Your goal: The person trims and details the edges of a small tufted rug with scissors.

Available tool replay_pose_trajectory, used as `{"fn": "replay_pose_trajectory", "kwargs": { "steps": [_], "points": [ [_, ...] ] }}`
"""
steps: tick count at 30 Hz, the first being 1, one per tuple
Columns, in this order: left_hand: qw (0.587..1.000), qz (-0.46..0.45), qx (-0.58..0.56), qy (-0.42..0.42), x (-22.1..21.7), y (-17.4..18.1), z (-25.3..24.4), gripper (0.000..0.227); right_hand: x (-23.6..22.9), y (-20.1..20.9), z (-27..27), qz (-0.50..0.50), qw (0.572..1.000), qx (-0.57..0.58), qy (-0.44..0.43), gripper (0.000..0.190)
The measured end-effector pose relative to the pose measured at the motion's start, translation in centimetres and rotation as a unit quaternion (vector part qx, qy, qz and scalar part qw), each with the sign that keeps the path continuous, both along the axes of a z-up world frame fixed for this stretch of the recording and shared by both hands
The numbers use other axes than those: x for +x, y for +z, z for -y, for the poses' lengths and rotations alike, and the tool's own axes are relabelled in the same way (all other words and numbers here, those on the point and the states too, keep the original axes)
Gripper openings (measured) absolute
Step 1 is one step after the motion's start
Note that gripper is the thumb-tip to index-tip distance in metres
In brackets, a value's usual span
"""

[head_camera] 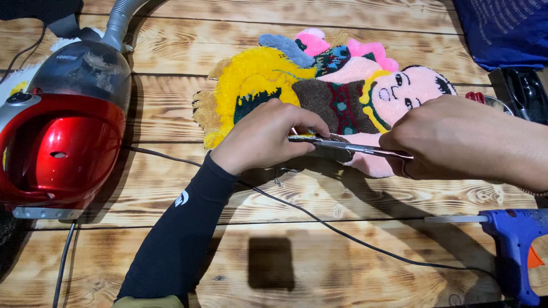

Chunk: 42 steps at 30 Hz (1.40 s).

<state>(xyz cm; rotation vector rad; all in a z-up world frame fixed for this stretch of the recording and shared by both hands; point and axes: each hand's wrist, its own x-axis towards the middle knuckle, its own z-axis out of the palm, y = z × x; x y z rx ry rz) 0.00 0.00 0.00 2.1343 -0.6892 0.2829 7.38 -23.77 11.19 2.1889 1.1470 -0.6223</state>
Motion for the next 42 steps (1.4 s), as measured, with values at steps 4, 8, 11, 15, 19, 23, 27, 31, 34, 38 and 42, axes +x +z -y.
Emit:
{"fn": "replay_pose_trajectory", "kwargs": {
  "steps": [4,8,11,15,19,23,27,31,34,38,42],
  "points": [
    [1.0,-0.005,-0.001,0.001,0.0,0.1,0.0,0.026,0.4,-0.6,0.5,-0.01,1.0,0.01,0.0,0.022],
    [1.0,-0.016,0.008,0.005,-0.1,0.2,0.0,0.025,1.2,-1.8,1.8,-0.011,0.998,0.046,0.046,0.017],
    [1.0,-0.012,0.006,0.006,0.0,0.2,0.1,0.025,0.9,-1.3,1.4,-0.011,0.999,0.033,0.026,0.018],
    [0.999,-0.032,0.011,0.012,-0.1,0.6,0.1,0.025,0.0,-0.3,0.2,0.0,1.0,0.0,0.011,0.025],
    [1.0,-0.019,0.001,0.011,-0.1,0.4,0.0,0.024,-0.7,0.1,-0.3,0.005,1.0,-0.009,0.009,0.021],
    [1.0,0.0,-0.007,0.003,-0.1,0.3,0.0,0.025,-0.5,-0.4,0.1,-0.01,1.0,-0.008,-0.008,0.023],
    [1.0,-0.02,0.0,0.017,-0.3,0.8,0.0,0.024,-0.7,-0.4,-0.1,0.008,1.0,-0.004,0.015,0.035],
    [1.0,-0.014,-0.015,0.017,-0.1,0.6,-0.2,0.026,-0.2,-0.9,0.9,0.007,0.999,0.034,0.026,0.017],
    [1.0,-0.015,-0.007,0.01,-0.1,0.5,-0.3,0.024,0.0,-1.5,1.5,0.038,0.995,0.053,0.075,0.02],
    [1.0,-0.02,-0.003,0.004,0.1,0.4,-0.4,0.024,-0.5,-0.9,0.9,0.02,0.995,0.049,0.084,0.017],
    [1.0,-0.013,-0.011,0.005,-0.1,0.5,-0.5,0.024,0.2,-2.0,2.1,0.02,0.993,0.07,0.091,0.017]
  ]
}}
